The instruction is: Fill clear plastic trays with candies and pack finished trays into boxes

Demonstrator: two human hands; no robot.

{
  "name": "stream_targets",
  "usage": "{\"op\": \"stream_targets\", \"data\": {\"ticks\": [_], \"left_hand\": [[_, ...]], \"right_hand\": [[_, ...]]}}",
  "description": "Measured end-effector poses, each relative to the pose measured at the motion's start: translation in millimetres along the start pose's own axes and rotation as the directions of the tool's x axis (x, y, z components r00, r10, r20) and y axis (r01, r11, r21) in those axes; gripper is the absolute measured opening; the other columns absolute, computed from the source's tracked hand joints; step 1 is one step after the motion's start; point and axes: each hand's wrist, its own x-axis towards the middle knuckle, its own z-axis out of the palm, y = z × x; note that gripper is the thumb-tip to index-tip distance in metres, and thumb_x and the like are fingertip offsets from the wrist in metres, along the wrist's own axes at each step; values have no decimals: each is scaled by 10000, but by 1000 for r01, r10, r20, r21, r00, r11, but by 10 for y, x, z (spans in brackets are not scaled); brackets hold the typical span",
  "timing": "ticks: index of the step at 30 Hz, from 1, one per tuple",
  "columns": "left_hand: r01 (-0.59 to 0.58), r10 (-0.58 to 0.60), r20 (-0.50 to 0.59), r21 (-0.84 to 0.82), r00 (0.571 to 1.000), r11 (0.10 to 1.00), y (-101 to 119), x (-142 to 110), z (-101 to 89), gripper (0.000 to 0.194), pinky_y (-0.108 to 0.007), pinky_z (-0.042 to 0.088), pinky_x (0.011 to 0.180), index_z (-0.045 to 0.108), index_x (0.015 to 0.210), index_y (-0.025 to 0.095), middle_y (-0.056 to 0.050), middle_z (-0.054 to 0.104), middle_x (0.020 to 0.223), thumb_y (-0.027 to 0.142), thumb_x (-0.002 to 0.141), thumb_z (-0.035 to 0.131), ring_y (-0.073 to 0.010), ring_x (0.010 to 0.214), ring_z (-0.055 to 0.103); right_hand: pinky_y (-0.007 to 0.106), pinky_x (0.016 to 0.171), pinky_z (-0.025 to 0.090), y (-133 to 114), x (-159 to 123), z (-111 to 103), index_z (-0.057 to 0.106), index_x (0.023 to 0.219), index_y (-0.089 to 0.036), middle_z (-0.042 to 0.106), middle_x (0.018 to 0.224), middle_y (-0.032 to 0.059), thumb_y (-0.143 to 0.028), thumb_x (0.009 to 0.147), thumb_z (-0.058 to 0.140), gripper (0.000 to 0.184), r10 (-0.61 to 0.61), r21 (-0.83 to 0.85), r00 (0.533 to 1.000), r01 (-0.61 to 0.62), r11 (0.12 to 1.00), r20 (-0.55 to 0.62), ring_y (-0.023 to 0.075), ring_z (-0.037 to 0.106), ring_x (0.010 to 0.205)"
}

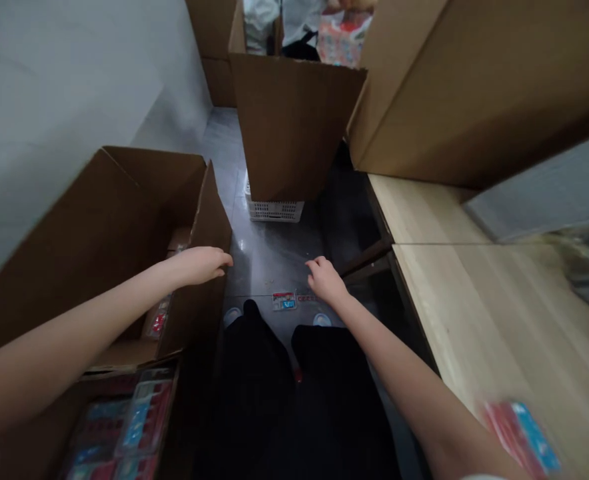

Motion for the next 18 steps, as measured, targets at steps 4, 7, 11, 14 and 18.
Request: {"op": "stream_targets", "data": {"ticks": [4, 7, 11, 14, 18], "left_hand": [[75, -69, 99, -55, 993, 996, -118, 642, 104, 241, -342, 462, 763, 640, 990, 153, -147, 656, 998, 179, 774, 538, -272, 934, 611], [103, -89, 133, -102, 987, 989, -262, 1116, 173, 245, -330, 463, 764, 646, 990, 152, -146, 662, 990, 145, 777, 525, -261, 925, 620], [129, -100, 168, -172, 981, 977, -446, 1517, 344, 302, -331, 458, 786, 613, 1072, 158, -147, 637, 1058, 132, 795, 496, -260, 974, 602], [145, -96, 208, -233, 973, 962, -550, 1644, 585, 311, -336, 453, 815, 585, 1114, 169, -135, 620, 1081, 162, 814, 503, -249, 1005, 583], [184, -89, 296, -308, 951, 934, -662, 1743, 1076, 276, -387, 464, 843, 558, 1102, 160, -92, 593, 1087, 266, 850, 518, -199, 981, 572]], "right_hand": [[287, 846, 417, 267, 1076, -14, 619, 1057, -120, 589, 1025, 131, -165, 801, 476, 297, 2, -30, 988, 3, 1000, 155, 203, 569, 936], [273, 809, 421, 410, 1546, 28, 611, 1078, -130, 603, 1036, 129, -181, 816, 461, 306, 43, -24, 977, -39, 999, 211, 195, 580, 922], [279, 828, 420, 588, 1766, 265, 621, 1052, -143, 613, 1050, 118, -194, 832, 475, 270, 113, -3, 938, -119, 993, 328, 188, 581, 946], [345, 854, 439, 721, 1753, 536, 598, 1045, -145, 606, 1062, 93, -272, 865, 490, 246, 181, 4, 886, -202, 979, 426, 181, 573, 962], [403, 826, 476, 881, 1641, 963, 552, 1080, -154, 570, 1105, 71, -337, 865, 509, 285, 260, 2, 804, -308, 951, 535, 180, 565, 960]]}}
